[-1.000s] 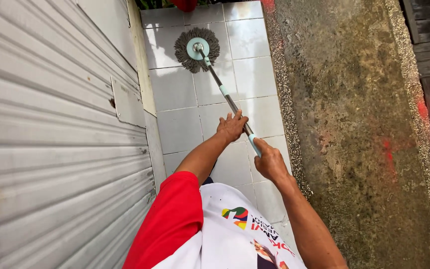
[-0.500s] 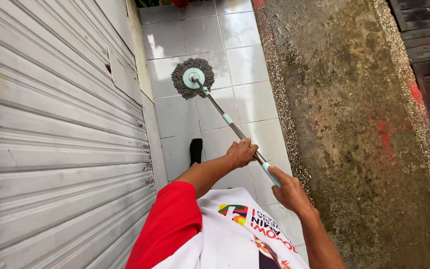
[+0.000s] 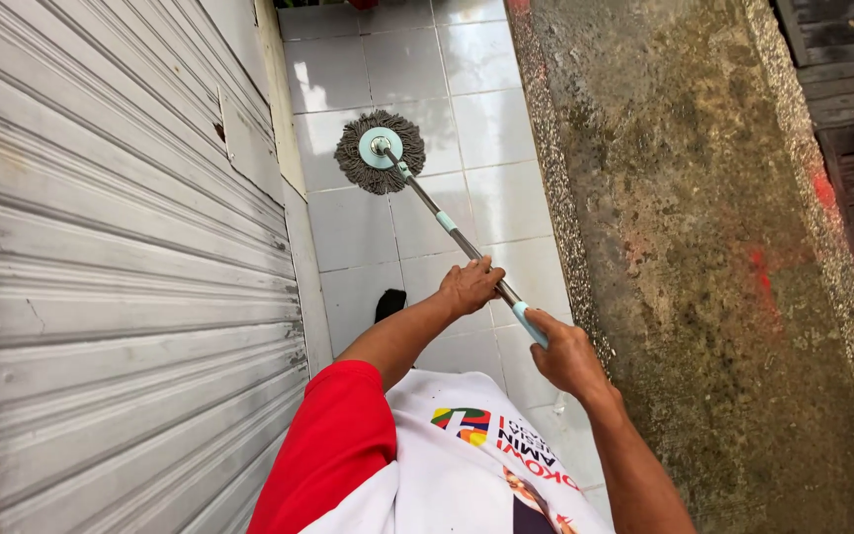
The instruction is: The recorder is mopping a tiled outdoor entryway area with a spin mop.
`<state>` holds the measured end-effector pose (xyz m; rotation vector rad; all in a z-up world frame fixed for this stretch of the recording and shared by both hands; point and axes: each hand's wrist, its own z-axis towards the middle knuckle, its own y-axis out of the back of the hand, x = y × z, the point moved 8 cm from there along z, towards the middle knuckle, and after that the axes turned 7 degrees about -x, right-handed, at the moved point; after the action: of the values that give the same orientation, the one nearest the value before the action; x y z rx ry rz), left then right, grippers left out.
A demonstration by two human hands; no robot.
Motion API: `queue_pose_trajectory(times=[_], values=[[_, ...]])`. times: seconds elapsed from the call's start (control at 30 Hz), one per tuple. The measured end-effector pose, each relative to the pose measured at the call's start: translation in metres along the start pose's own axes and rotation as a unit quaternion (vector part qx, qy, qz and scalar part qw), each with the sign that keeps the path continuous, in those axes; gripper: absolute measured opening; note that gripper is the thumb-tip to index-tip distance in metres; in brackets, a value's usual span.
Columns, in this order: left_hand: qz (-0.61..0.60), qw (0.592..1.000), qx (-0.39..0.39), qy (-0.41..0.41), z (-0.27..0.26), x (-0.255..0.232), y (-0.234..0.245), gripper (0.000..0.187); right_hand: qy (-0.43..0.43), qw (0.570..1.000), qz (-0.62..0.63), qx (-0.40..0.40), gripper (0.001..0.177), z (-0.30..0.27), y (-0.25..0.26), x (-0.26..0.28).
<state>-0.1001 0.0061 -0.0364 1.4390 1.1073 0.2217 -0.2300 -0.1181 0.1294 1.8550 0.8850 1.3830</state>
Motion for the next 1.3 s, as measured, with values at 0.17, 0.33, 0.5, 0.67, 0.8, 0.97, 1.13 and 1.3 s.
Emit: queue_pose_trajectory(times=[0.17,0.33,0.5,0.67,0.8,0.97,1.13,1.3], values=[[-0.009,0.999,0.016,0.051,0.025,0.066,0.041,0.043,0.015,1.000,-0.002,0.005,0.058,0.071,-0.023,0.040],[-0.005,0.995,0.024,0.092,0.061,0.140,0.082,0.041,0.025,1.000,0.008,0.001,0.058,0.149,-0.032,0.096],[-0.020,0.993,0.018,0.117,0.109,0.223,0.113,0.042,0.042,0.999,0.008,-0.004,0.059,0.232,-0.043,0.151],[-0.036,0.988,0.021,0.146,0.136,0.283,0.155,0.044,0.058,0.998,0.021,-0.009,0.059,0.304,-0.065,0.180],[-0.023,0.988,0.020,0.154,0.151,0.312,0.163,0.045,0.056,0.998,0.023,-0.013,0.060,0.334,-0.078,0.190],[-0.025,0.985,0.022,0.167,0.140,0.303,0.157,0.045,0.067,0.998,0.003,0.004,0.061,0.321,-0.083,0.195],[-0.031,0.982,0.026,0.183,0.114,0.278,0.125,0.046,0.073,0.997,0.004,0.011,0.062,0.276,-0.086,0.183],[-0.030,0.985,0.042,0.162,0.079,0.215,0.093,0.045,0.063,0.998,-0.016,0.026,0.063,0.204,-0.064,0.156]])
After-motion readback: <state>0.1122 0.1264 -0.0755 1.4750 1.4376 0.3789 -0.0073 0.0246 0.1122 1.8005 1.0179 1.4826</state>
